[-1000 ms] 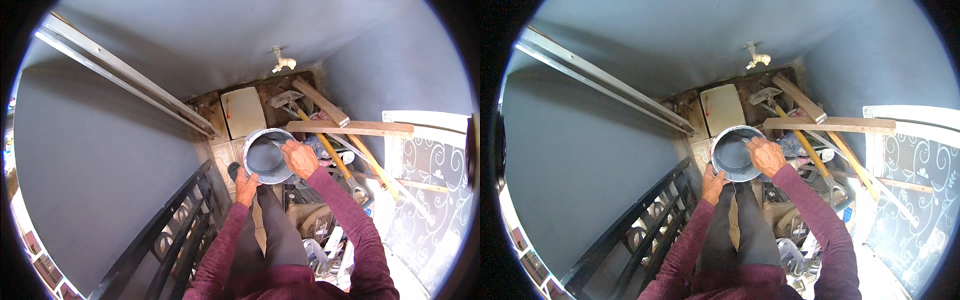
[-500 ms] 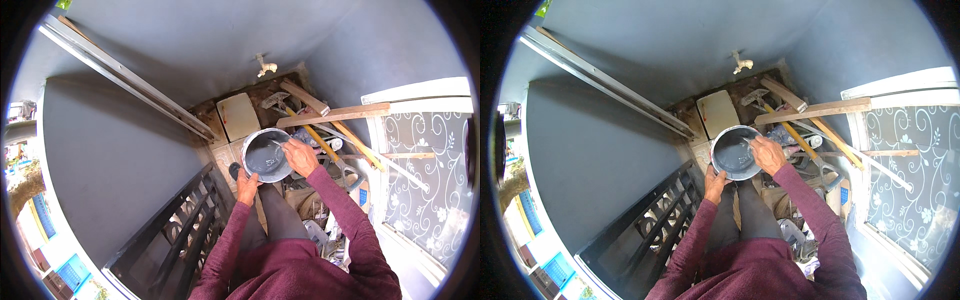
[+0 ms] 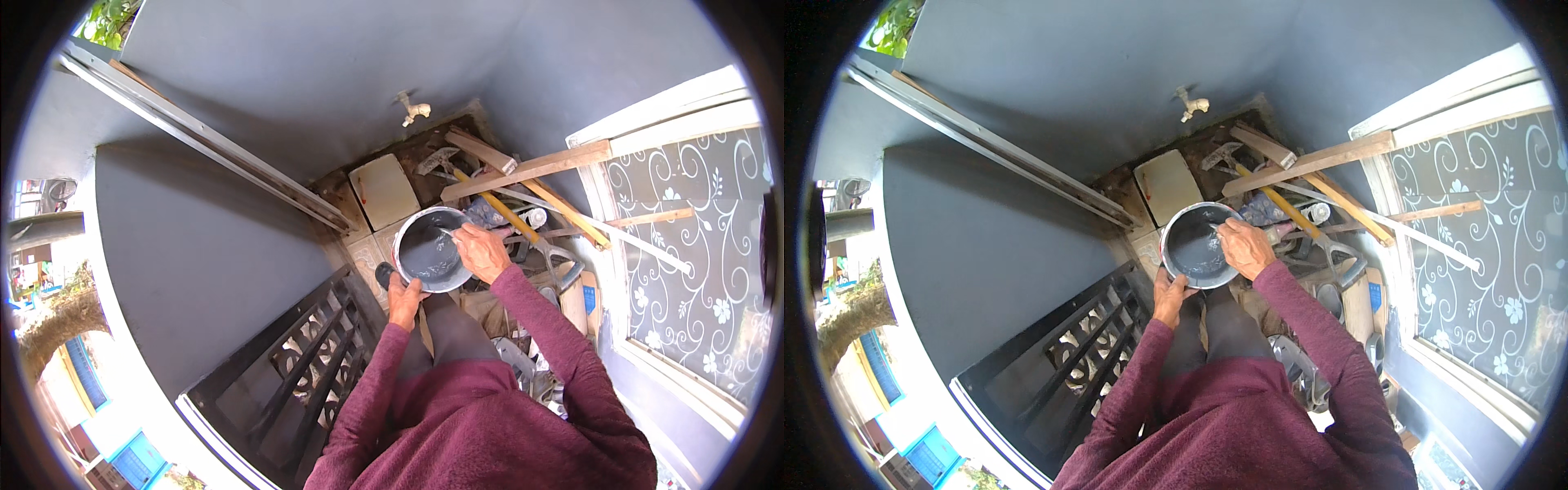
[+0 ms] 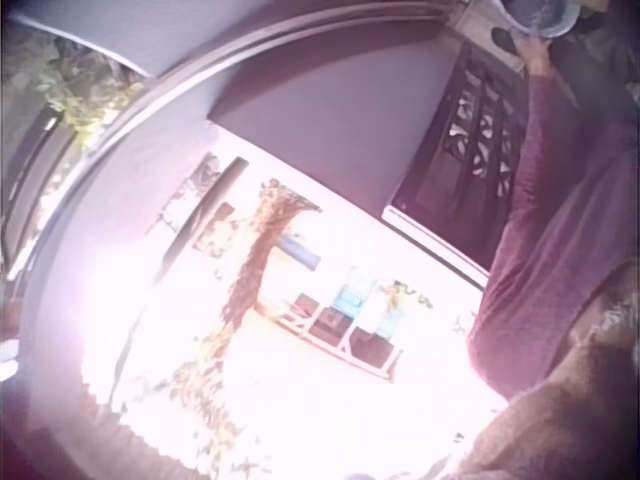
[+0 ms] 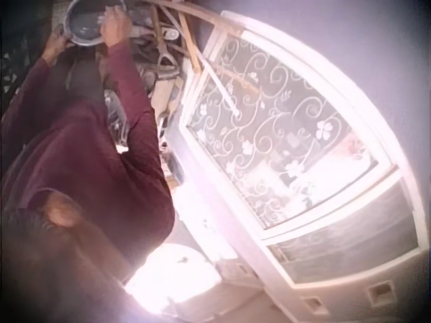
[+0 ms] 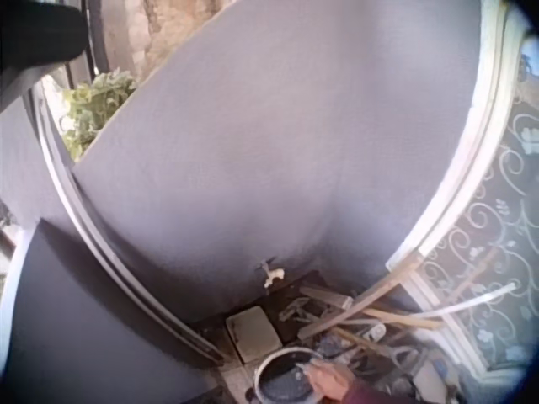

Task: The person adds water from a tap into a bucket containing grey paint and stirs the mixture with a brush.

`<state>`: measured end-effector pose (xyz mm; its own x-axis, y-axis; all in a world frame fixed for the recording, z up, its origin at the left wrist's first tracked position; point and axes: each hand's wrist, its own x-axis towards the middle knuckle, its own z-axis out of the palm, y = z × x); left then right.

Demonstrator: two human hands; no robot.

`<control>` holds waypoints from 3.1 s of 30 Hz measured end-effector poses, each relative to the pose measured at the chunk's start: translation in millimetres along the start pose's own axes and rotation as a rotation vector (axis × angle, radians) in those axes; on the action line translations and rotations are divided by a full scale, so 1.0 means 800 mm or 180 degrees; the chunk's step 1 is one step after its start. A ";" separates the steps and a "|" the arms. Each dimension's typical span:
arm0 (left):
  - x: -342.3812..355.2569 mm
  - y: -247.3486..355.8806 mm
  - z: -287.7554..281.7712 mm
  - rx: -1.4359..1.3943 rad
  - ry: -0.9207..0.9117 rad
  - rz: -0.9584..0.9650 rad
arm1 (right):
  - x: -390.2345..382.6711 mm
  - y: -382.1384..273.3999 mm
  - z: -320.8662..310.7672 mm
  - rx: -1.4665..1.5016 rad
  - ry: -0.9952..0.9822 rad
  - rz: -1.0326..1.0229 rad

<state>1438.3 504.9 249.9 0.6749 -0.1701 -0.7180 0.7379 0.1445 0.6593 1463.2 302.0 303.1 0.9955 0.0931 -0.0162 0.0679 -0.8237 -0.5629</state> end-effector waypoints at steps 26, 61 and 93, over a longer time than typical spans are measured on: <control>-0.034 0.004 0.049 0.0490 -0.0361 0.0029 | -0.074 0.025 -0.045 0.0123 0.0425 0.0688; 0.035 0.039 0.023 0.2980 -0.1210 0.0482 | -0.179 0.014 0.054 0.1526 0.2370 0.3354; -0.055 -0.004 0.095 0.1772 -0.1642 -0.0373 | -0.286 -0.031 -0.043 0.0308 0.2133 0.2443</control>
<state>1405.9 437.6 296.6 0.4023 -0.6071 -0.6853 0.5990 -0.3915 0.6985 1235.9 281.8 349.2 0.6024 -0.7967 0.0482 -0.5795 -0.4781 -0.6600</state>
